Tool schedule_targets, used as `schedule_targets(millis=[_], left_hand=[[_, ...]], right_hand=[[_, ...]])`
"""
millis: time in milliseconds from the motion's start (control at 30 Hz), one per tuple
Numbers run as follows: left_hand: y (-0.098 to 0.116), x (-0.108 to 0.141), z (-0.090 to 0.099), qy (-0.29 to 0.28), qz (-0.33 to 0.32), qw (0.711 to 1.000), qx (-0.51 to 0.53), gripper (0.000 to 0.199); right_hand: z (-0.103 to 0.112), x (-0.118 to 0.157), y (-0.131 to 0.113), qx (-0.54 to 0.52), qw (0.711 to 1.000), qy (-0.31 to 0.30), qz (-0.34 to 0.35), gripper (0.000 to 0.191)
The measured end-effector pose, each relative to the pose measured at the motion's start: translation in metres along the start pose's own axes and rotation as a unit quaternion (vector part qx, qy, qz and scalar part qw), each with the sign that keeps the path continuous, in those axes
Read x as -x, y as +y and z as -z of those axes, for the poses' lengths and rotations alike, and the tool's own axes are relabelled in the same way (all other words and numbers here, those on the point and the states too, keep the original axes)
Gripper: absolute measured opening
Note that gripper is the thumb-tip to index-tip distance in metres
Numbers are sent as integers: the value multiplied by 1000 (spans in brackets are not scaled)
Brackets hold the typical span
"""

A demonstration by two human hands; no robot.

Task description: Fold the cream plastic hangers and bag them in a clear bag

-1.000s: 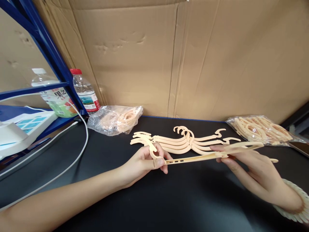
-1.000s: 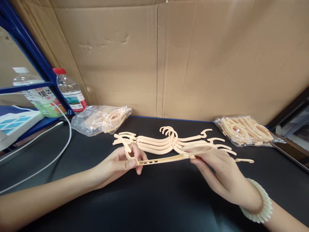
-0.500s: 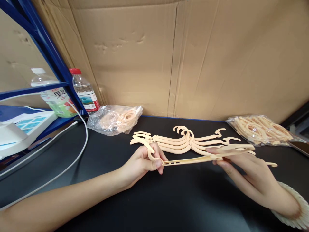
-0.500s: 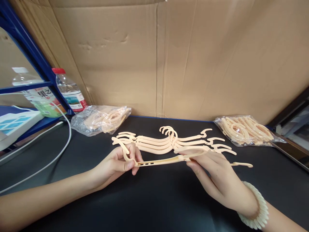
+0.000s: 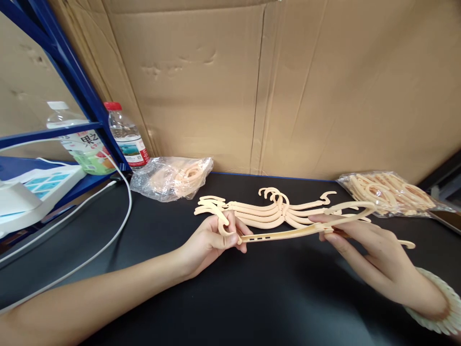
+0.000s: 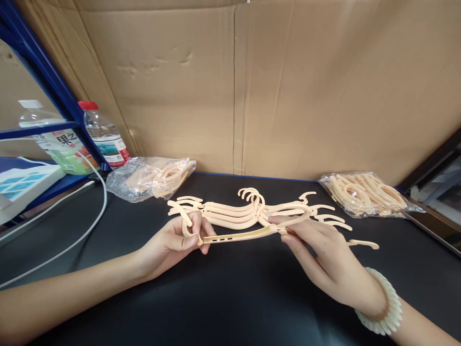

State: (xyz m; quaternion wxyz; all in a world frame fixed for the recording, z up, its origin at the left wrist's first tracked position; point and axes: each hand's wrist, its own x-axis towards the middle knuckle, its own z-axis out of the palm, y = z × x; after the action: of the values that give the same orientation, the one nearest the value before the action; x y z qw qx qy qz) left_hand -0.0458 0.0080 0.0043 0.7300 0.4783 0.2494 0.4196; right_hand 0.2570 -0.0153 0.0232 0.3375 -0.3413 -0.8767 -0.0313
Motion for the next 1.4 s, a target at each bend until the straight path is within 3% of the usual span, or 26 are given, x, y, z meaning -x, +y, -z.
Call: schedule_targets(millis=[900, 1400], left_hand=[[1, -3, 3, 3, 17, 999, 35, 27], [0, 0, 0, 7, 17, 998, -67, 32]], right_hand=[[0, -4, -1, -9, 1000, -20, 12, 11], [-2, -4, -9, -60, 997, -33, -20, 11]])
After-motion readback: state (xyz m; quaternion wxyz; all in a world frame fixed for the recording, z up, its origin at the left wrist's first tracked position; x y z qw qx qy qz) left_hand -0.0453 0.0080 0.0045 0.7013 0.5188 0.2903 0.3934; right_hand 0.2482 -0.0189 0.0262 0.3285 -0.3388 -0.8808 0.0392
